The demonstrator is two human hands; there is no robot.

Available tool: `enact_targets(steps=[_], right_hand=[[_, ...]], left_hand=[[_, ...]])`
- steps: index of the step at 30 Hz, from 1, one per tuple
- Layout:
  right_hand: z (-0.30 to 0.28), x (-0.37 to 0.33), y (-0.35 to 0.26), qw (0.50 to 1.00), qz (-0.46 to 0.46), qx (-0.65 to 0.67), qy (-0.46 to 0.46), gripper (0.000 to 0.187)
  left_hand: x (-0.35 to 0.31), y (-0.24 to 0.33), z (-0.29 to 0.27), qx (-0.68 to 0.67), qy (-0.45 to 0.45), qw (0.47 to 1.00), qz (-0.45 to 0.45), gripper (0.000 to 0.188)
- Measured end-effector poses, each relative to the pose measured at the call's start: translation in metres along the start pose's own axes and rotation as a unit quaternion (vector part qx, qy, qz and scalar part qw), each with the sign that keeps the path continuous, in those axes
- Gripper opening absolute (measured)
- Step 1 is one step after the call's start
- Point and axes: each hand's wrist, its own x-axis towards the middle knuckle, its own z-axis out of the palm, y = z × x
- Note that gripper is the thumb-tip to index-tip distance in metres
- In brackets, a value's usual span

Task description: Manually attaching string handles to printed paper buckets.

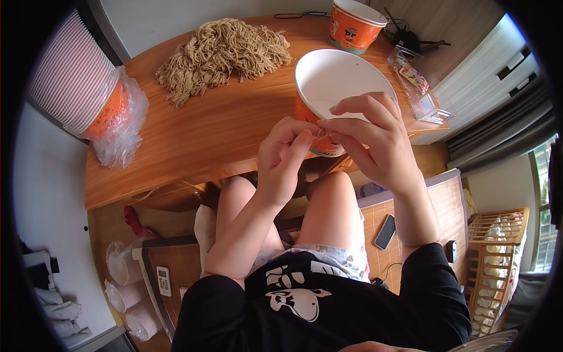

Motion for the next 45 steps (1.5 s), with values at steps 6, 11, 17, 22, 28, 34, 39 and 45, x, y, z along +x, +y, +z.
enact_targets(steps=[6,11,17,22,28,34,39,45], right_hand=[[-0.006,0.003,-0.006,0.999,0.020,0.010,-0.031,0.026],[-0.007,0.003,-0.009,0.998,0.046,0.023,-0.035,0.022],[-0.003,0.001,-0.014,0.990,0.121,0.071,-0.021,0.014],[-0.001,-0.001,-0.013,0.993,0.110,0.050,-0.008,0.015],[0.004,-0.004,-0.014,0.995,0.088,0.032,0.021,0.017],[0.004,-0.006,-0.012,0.996,0.080,0.024,0.038,0.020],[0.004,-0.008,-0.010,0.996,0.066,0.017,0.050,0.022],[0.006,-0.011,-0.006,0.995,0.076,0.015,0.063,0.022]], left_hand=[[-0.002,-0.005,0.002,0.018,0.007,1.000,0.013,0.011],[-0.002,-0.007,0.002,0.071,0.019,0.997,0.022,0.011],[-0.002,-0.007,0.005,0.209,0.049,0.974,0.076,0.012],[-0.002,-0.009,0.008,0.231,0.079,0.964,0.102,0.013],[-0.004,-0.010,0.014,0.249,0.123,0.956,0.099,0.014],[-0.004,-0.011,0.021,0.229,0.142,0.959,0.084,0.013],[-0.003,-0.011,0.024,0.223,0.151,0.960,0.073,0.011],[-0.004,-0.020,0.020,0.151,0.120,0.980,0.057,0.010]])
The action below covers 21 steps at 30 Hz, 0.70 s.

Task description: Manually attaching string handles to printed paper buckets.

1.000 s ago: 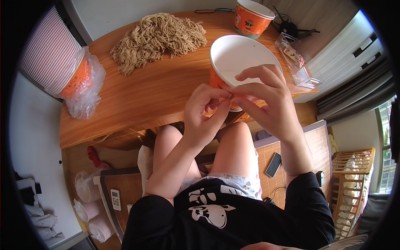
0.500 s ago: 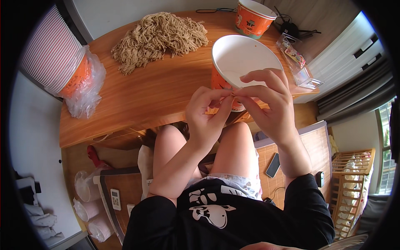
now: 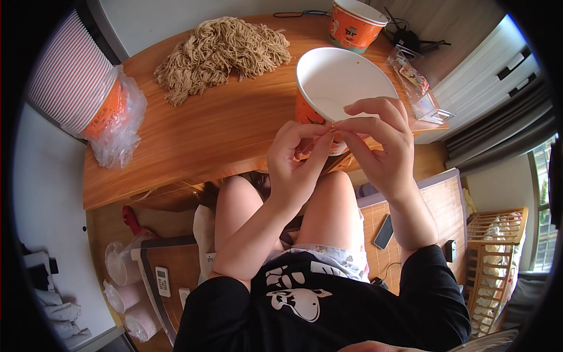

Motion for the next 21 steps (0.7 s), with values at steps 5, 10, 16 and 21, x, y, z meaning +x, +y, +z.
enact_targets(steps=[5,10,16,21], right_hand=[[0.0000,-0.0025,0.0031,1.000,0.001,0.001,0.002,0.021],[-0.0008,-0.0008,0.0039,1.000,0.017,0.015,-0.002,0.020],[-0.0008,0.0003,0.0053,0.999,0.034,0.043,-0.001,0.018],[-0.0017,0.0014,0.0046,0.999,0.025,0.032,-0.004,0.018]], left_hand=[[-0.0027,-0.0043,-0.0004,-0.104,-0.029,0.992,-0.063,0.010],[-0.0062,0.0019,0.0004,-0.130,-0.036,0.988,-0.075,0.010],[-0.0095,0.0023,-0.0049,-0.103,-0.046,0.992,-0.061,0.008],[-0.0089,0.0030,-0.0036,-0.095,-0.042,0.993,-0.062,0.007]])
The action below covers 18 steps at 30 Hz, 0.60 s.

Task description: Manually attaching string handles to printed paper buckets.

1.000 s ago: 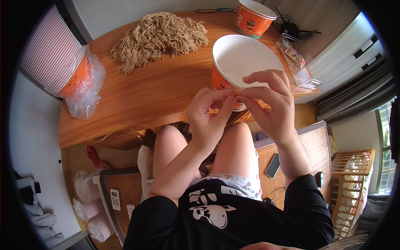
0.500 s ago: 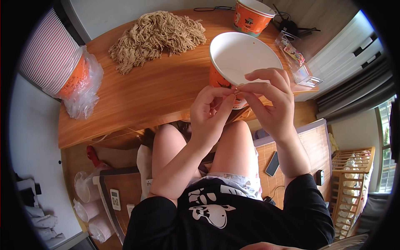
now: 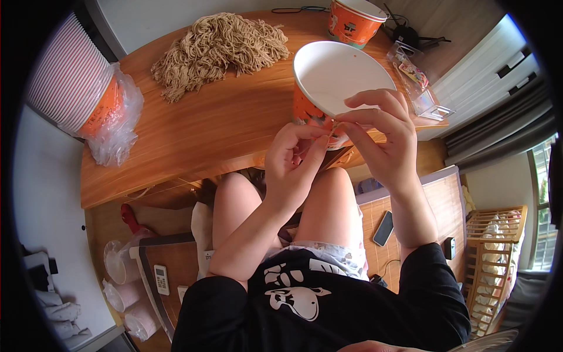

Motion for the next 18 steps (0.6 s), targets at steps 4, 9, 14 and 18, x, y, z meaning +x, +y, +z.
enact_targets(steps=[4,9,14,18], right_hand=[[0.0002,-0.0003,-0.0001,1.000,0.004,0.001,0.001,0.018],[-0.0008,-0.0006,-0.0004,1.000,-0.004,-0.009,-0.006,0.018],[-0.0022,-0.0006,-0.0014,1.000,-0.008,-0.016,-0.010,0.020],[-0.0021,-0.0025,-0.0003,1.000,0.001,-0.008,-0.007,0.022]], left_hand=[[-0.0004,0.0014,0.0009,-0.002,-0.002,1.000,0.004,0.008],[0.0008,0.0046,0.0028,0.002,-0.005,1.000,0.013,0.009],[0.0042,0.0083,0.0087,-0.023,0.009,1.000,-0.001,0.010],[0.0035,0.0101,0.0081,-0.014,0.006,1.000,-0.013,0.011]])
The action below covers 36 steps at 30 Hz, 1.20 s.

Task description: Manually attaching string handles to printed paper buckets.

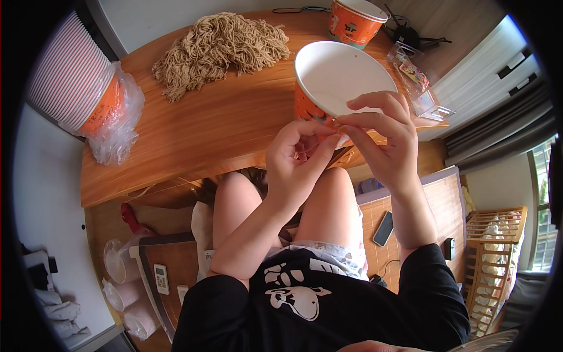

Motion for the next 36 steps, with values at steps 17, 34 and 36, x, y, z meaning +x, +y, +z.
enact_targets(steps=[17,34,36], right_hand=[[0.036,-0.051,0.002,0.975,0.045,-0.078,0.204,0.024],[0.059,-0.062,-0.012,0.955,0.141,0.008,0.261,0.018],[0.059,-0.062,-0.012,0.955,0.139,0.018,0.261,0.017]], left_hand=[[-0.009,-0.007,-0.004,0.015,-0.014,0.999,-0.049,0.012],[-0.007,-0.007,-0.003,-0.018,-0.050,0.998,-0.041,0.024],[-0.006,-0.007,-0.002,-0.005,-0.060,0.998,-0.029,0.026]])
